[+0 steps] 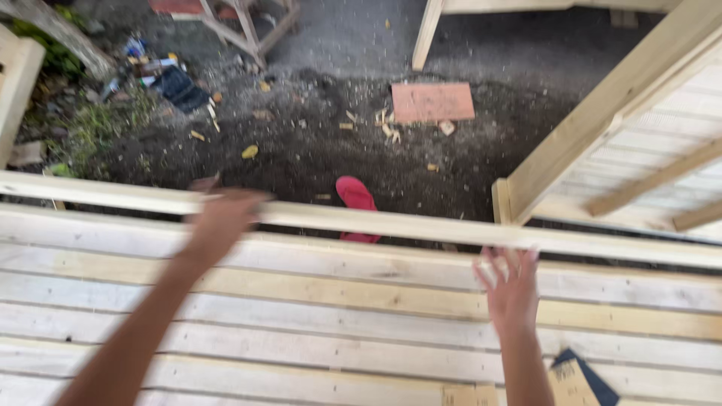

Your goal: The person sands the wooden rails and frame of an unfinished slatted furniture piece using a sanding block, working along the top rails and corners. They steady the frame with one hand while sanding with the other, moving around the piece to reach different rails and occasionally repositioning the sandpaper.

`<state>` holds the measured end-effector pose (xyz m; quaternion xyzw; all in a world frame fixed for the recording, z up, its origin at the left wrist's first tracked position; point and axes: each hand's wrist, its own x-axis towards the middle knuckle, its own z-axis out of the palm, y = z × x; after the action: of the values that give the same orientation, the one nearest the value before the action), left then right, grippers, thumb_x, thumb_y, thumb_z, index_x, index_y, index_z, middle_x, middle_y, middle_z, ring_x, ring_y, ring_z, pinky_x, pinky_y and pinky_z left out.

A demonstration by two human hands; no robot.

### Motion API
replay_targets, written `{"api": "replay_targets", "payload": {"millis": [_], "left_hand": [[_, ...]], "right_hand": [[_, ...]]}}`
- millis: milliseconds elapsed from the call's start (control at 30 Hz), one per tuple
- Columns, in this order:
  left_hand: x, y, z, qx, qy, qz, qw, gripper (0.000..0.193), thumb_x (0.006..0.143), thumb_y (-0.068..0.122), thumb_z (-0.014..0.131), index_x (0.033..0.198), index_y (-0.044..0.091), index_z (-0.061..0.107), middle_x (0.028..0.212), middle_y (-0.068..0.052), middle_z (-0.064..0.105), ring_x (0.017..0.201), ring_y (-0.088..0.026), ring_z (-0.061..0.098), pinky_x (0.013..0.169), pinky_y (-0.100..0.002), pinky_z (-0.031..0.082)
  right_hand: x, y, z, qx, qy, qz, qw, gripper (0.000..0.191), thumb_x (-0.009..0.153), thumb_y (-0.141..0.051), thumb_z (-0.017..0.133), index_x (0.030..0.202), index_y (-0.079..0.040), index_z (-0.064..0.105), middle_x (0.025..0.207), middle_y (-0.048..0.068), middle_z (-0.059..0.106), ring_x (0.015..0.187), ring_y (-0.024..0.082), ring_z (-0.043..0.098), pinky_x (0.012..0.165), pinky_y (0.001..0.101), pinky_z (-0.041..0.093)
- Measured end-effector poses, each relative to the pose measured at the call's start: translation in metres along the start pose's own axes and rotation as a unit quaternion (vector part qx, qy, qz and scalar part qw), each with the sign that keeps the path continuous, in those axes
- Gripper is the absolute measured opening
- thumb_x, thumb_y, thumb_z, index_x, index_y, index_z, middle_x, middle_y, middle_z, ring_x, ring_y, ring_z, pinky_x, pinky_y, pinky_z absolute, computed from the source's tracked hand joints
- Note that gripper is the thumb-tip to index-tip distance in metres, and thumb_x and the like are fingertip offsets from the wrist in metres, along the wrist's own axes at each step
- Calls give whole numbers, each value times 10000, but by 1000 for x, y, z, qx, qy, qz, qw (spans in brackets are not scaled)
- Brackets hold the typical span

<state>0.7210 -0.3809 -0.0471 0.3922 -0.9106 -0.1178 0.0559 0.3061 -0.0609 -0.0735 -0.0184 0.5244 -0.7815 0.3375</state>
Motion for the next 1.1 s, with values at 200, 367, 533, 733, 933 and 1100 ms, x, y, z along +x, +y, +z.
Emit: {"api": "replay_targets", "payload": {"millis": [200, 367, 533, 733, 933, 1100], "left_hand": [[87, 242, 94, 35, 118, 237, 964, 277, 728, 135, 684, 1003, 114, 701, 931, -72, 701, 943, -257, 697, 1054, -613, 398], [84, 269, 81, 121, 126, 266, 948, 235, 945, 218, 688, 1162, 128, 692, 1092, -33, 699, 1104, -207, 656, 1132, -585, 385], [49, 144, 51, 81, 112, 205, 969, 451, 743, 222, 745, 1168, 89, 673, 1198, -86, 650, 1188, -305, 582, 972, -536, 440], [-34, -64, -34, 33, -7, -162, 986, 339, 1082, 146, 513, 1382, 257, 624, 1289, -74, 652, 1006, -236, 730, 960, -468, 562], [-27, -68, -39, 14, -33, -101, 994, 432, 988, 292, 593, 1420, 274, 584, 1214, -49, 712, 1024, -239, 696, 905, -472, 571], [49, 109, 53, 122, 31, 144, 982, 232, 933, 169, 694, 1163, 196, 694, 1007, -45, 732, 1021, -216, 696, 1172, -529, 367]], "right_hand": [[32, -1, 44, 167, 4, 18, 986, 797, 837, -537, 734, 1471, -163, 430, 1446, 54, 512, 1400, 256, 463, 1176, 528, 368], [29, 2, 44, 155, -54, -6, 986, 674, 846, -471, 774, 1410, -202, 524, 1383, -23, 565, 1306, 183, 513, 1149, 458, 421], [30, 2, 41, 160, -65, -15, 985, 658, 871, -479, 769, 1418, -202, 532, 1374, -20, 574, 1268, 184, 513, 1111, 431, 416], [32, 4, 43, 167, -67, -14, 984, 669, 866, -485, 768, 1420, -215, 508, 1366, -22, 561, 1236, 190, 502, 1073, 428, 430], [34, 8, 42, 178, -49, -14, 983, 671, 849, -502, 758, 1405, -218, 511, 1388, -12, 554, 1241, 196, 512, 1070, 432, 451], [39, 12, 37, 175, -56, -21, 983, 660, 880, -519, 751, 1417, -223, 507, 1391, -28, 545, 1250, 174, 499, 1082, 414, 439]]}}
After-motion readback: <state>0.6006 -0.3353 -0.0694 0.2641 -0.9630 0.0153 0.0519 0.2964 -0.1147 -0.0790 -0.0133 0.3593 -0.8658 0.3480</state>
